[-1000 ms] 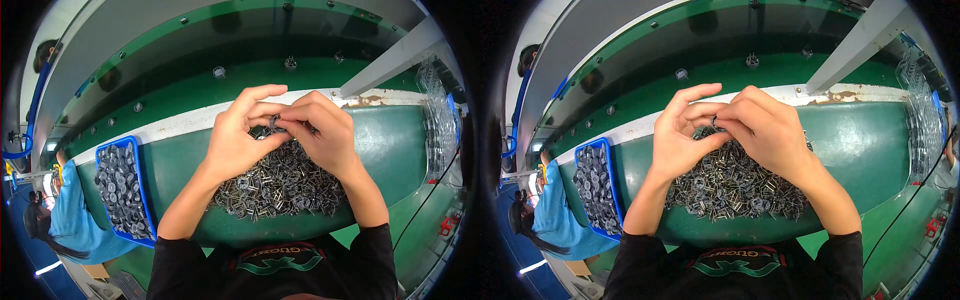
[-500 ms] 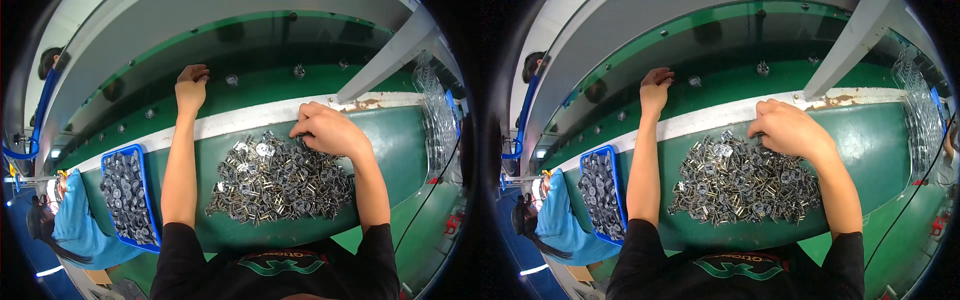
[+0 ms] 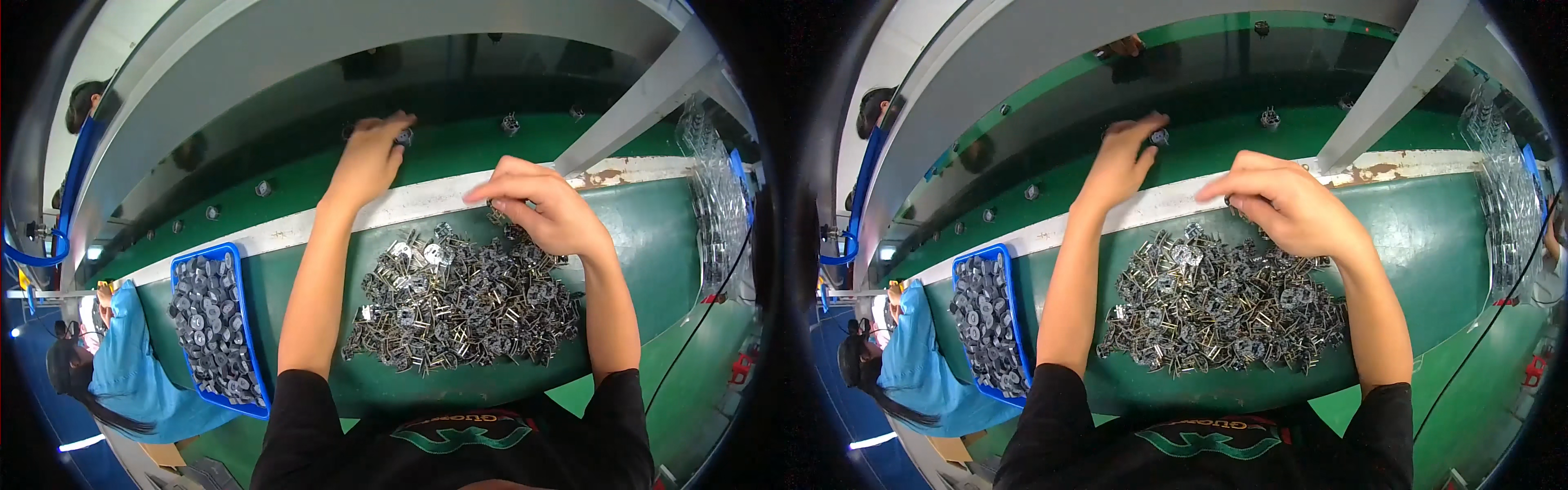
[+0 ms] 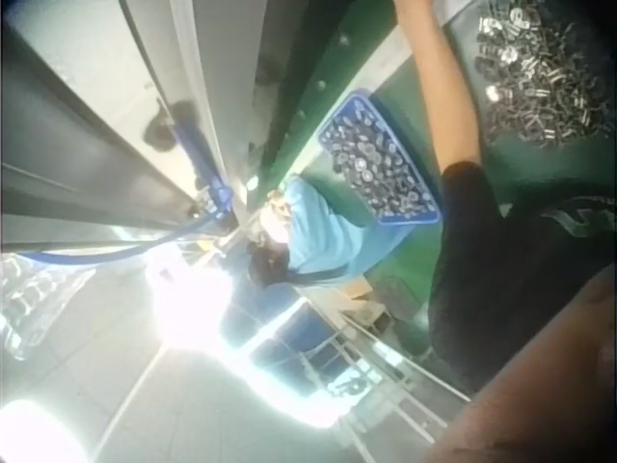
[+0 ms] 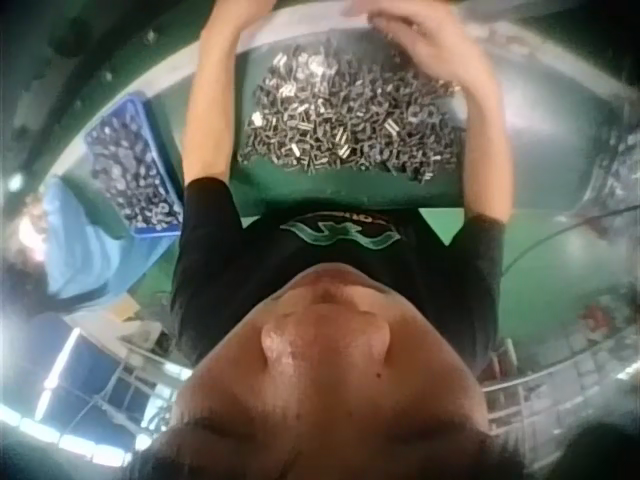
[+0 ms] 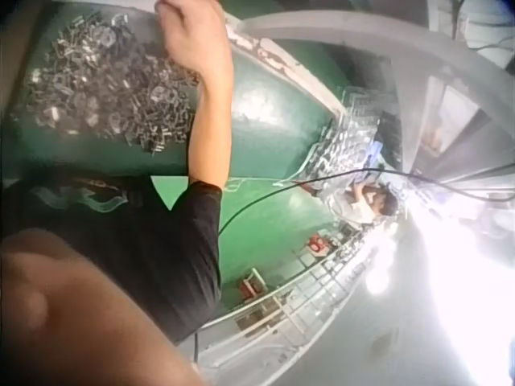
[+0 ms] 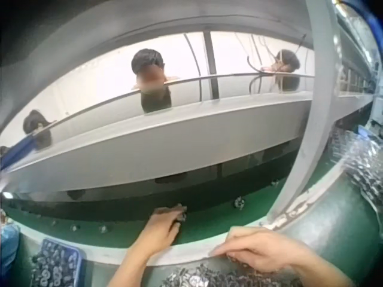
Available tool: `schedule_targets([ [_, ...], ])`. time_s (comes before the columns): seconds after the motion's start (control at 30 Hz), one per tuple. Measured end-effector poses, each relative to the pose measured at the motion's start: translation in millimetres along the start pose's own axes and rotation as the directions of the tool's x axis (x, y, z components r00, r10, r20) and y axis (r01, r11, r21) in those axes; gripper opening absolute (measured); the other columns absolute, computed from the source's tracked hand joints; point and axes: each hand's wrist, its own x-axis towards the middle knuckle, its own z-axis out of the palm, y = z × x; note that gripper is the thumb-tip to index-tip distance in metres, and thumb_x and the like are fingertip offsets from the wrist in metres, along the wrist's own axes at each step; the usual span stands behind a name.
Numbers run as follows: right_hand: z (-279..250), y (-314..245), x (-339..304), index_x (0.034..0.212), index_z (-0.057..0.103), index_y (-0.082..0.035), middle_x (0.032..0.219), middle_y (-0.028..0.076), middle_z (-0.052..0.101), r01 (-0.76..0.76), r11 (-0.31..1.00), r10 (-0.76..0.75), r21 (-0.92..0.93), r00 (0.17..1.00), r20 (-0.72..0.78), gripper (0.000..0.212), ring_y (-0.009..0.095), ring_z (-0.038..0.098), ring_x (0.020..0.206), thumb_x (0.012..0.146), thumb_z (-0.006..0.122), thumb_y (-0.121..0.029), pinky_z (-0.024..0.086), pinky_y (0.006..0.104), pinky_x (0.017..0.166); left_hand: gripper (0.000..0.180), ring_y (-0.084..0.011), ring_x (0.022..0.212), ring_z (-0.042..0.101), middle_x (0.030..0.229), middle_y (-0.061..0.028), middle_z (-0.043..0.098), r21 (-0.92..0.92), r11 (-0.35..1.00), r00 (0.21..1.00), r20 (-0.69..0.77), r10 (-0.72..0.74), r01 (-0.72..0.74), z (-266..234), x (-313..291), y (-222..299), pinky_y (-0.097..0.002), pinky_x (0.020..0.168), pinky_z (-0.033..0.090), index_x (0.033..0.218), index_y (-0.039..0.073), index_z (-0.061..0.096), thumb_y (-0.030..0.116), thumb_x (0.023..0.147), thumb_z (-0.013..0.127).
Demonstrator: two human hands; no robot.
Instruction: The person inserts metal pins and clips into grey plastic housings by hand, one by one, at a factory assembly line.
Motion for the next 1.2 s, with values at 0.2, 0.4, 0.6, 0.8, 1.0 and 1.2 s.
schedule_targets([
  [0.2, -4, -3, -5, 0.091, 0.068, 0.000, 0.090, 0.004, 0.057, -0.041, 0.951, 0.083, 0.306, 0.989, -0.124, 0.018, 0.014, 0.059, 0.069, 0.090, 0.052, 0.008, 0.046, 0.0282, 0.062, 0.038, -0.0247, 0.096, 0.067, 0.109, -0.0116, 0.068, -0.083, 0.974, 0.976, 0.081, -0.204, 0.211, 6, 7, 18, -0.0350, 0.088, 0.052, 0.124, 0.004, 0.067, 0.005, 0.087, 0.070],
  [0.4, -8, 9, -6, 0.099, 0.066, 0.001, 0.093, 0.005, 0.059, 0.037, 0.826, 0.093, 0.562, 0.975, -0.201, 0.021, 0.011, 0.061, 0.068, 0.095, 0.046, 0.005, 0.045, 0.0240, 0.060, 0.038, -0.0190, 0.085, 0.070, 0.103, -0.0111, 0.067, -0.831, 0.292, 0.815, 0.287, -0.503, 0.473, -12, 7, 71, -0.0274, 0.078, 0.059, 0.125, -0.011, 0.061, 0.003, 0.091, 0.069],
  [0.6, -6, -11, -3, 0.112, 0.062, 0.005, 0.097, 0.012, 0.066, -0.049, 0.595, 0.282, 0.802, 0.948, -0.151, 0.019, 0.019, 0.071, 0.077, 0.099, 0.050, -0.001, 0.056, 0.0279, 0.064, 0.041, -0.0274, 0.105, 0.070, 0.126, -0.0205, 0.065, -0.954, 0.014, 0.905, 0.278, -0.322, 0.299, -29, -5, 102, -0.0292, 0.091, 0.061, 0.135, -0.006, 0.056, 0.000, 0.095, 0.061],
  [0.8, 2, -32, -7, 0.111, 0.065, 0.006, 0.096, 0.012, 0.068, -0.055, 0.701, 0.274, 0.711, 0.941, -0.197, 0.018, 0.018, 0.071, 0.079, 0.096, 0.064, -0.005, 0.057, 0.0267, 0.064, 0.034, -0.0242, 0.103, 0.070, 0.125, -0.0203, 0.065, -0.971, 0.007, 0.939, 0.229, -0.255, 0.239, -27, -11, 115, -0.0334, 0.082, 0.060, 0.121, -0.006, 0.062, -0.009, 0.088, 0.068],
  [1.0, 13, -25, -4, 0.095, 0.071, 0.002, 0.092, 0.005, 0.066, 0.338, 0.896, -0.114, 0.288, 0.802, -0.587, 0.009, 0.011, 0.062, 0.074, 0.086, 0.073, 0.003, 0.050, 0.0228, 0.062, 0.035, -0.0261, 0.109, 0.068, 0.125, -0.0217, 0.065, -0.976, -0.066, 0.964, 0.215, -0.153, 0.207, -14, -19, 120, -0.0399, 0.091, 0.062, 0.115, -0.001, 0.063, -0.011, 0.083, 0.071],
  [1.2, 14, -39, -9, 0.093, 0.071, -0.002, 0.090, 0.006, 0.060, 0.234, 0.959, -0.284, -0.161, 0.773, -0.567, 0.017, 0.014, 0.063, 0.075, 0.079, 0.078, 0.004, 0.048, 0.0257, 0.055, 0.037, -0.0265, 0.111, 0.067, 0.125, -0.0225, 0.065, -0.974, -0.119, 0.971, 0.207, -0.123, 0.192, -16, -20, 129, -0.0409, 0.095, 0.060, 0.115, -0.001, 0.063, -0.013, 0.081, 0.072],
])
